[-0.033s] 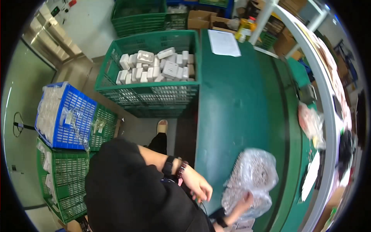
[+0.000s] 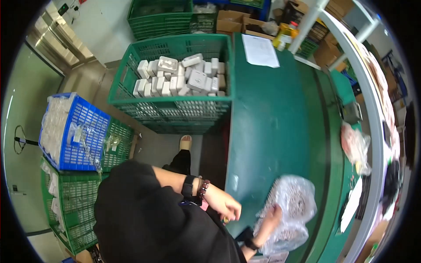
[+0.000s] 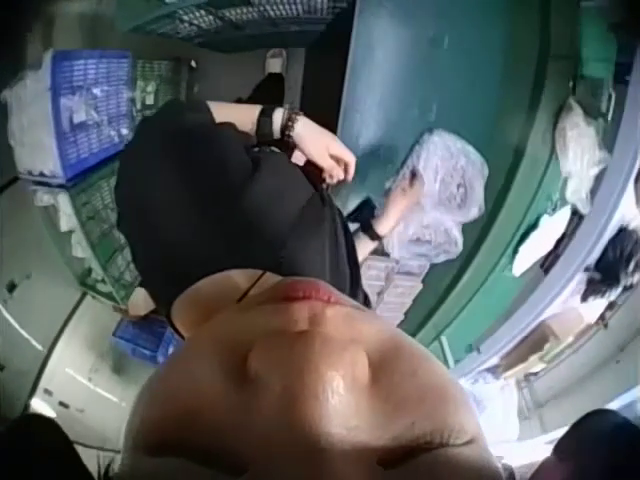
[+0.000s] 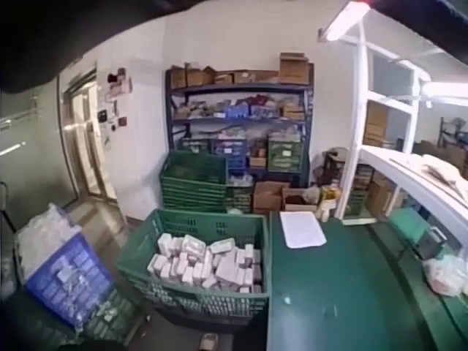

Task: The person takes white plastic housings from a crate and places them on the table. They then pick up small white components from a bag and insert them into the housings by hand.

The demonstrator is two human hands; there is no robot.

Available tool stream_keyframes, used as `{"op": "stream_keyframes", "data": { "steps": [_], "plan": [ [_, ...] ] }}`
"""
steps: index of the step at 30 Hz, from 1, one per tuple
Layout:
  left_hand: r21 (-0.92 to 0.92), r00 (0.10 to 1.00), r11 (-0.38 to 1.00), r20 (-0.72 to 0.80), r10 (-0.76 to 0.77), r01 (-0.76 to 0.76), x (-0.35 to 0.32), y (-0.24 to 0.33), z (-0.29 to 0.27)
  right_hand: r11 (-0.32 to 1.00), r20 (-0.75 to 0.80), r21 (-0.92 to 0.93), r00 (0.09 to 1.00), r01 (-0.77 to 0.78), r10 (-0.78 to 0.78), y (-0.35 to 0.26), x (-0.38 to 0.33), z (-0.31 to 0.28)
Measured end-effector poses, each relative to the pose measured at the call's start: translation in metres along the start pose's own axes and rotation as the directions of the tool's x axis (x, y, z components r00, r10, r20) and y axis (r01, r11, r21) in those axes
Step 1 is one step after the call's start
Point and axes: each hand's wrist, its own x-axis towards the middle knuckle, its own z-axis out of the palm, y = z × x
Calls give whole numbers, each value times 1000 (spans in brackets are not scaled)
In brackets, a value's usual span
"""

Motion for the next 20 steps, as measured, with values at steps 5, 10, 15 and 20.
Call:
{"op": "stream_keyframes", "data": {
  "steps": [5,10,15,20],
  "plan": [
    [571,496,712,-794,351,409,-150,-31,-110,609,488,34,519,792,-702,-210,80,220],
    [311,155,740,-949,274,597,-315,-50,-219,649,724,161,357,744,-590,-356,141,328],
    [-133,-288,920,-957,-23,369,-466,-174,-340,708,892,292,-83,-642,-444,-424,181,441],
    [-471,-391,752,-868,-305,460,-500,-278,-394,981,867,-85,472,-176,160,-391,197,642]
  ]
}}
